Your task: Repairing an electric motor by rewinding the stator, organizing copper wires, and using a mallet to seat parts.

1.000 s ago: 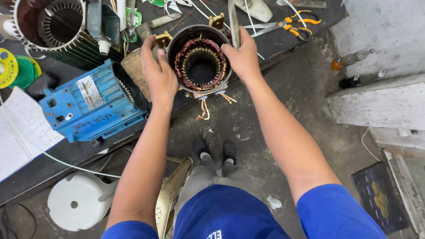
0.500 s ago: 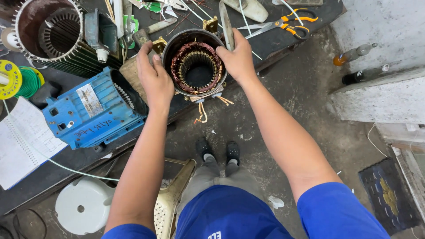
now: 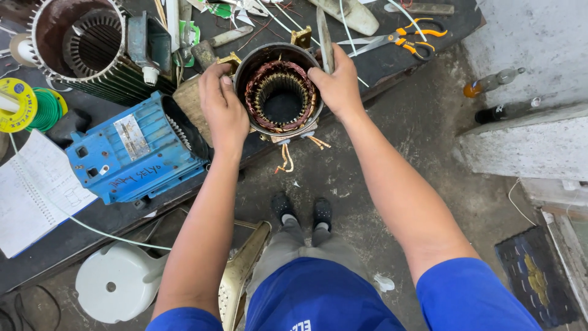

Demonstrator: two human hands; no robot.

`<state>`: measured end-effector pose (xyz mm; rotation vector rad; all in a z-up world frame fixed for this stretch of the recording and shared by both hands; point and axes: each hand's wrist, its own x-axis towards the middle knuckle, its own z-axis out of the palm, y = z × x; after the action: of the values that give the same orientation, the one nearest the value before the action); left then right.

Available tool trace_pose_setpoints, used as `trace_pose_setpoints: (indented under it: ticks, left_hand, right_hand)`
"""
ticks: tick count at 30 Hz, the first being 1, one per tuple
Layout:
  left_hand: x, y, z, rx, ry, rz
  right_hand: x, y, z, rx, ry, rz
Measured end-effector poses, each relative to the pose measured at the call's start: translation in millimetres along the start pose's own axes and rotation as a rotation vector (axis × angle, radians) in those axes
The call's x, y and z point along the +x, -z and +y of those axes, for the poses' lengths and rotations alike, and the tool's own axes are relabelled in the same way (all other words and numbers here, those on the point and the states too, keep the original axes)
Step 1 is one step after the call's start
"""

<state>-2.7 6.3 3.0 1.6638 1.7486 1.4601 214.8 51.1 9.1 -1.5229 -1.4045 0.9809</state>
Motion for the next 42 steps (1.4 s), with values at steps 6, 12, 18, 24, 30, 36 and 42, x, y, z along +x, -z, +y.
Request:
trace_pose_setpoints:
  ticks: [6, 12, 18, 24, 30, 36, 42]
  left_hand:
    - [-1.9, -2.4, -5.4, -0.045, 0.081, -0.004]
    - [-1.5, -2.0, -3.4, -0.066, 0.135, -0.014]
    - [-2.0, -2.8, -4.2, -0.096, 0.113, 0.003]
    - [-2.0, -2.6, -4.2, -0.088, 0.125, 0.007]
    - [-1.2, -3.4, -5.7, -0.092, 0.121, 0.014]
    - [-1.0, -3.2, -5.0, -0.100, 0.118, 0.015]
    - [-0.2, -3.5, -7.0, -0.107, 0.104, 0.012]
  right_hand:
    - [0.7, -0.2, 1.7, -0.017, -0.014, -0.016]
    - [-0.2, 0.0, -1.6, -0.041, -0.039, -0.015]
    - [0.6, 0.2, 2.0, -0.054, -0.037, -0.004]
    - [-0.6, 0.0, 0.7, -0.039, -0.028, 0.003]
    - [-0.5, 0.3, -0.4, -0.047, -0.043, -0.003]
    - [-0.1, 0.3, 0.8, -0.040, -0.037, -0.006]
    - [-0.2, 0.9, -2.3, -0.067, -0.053, -0.010]
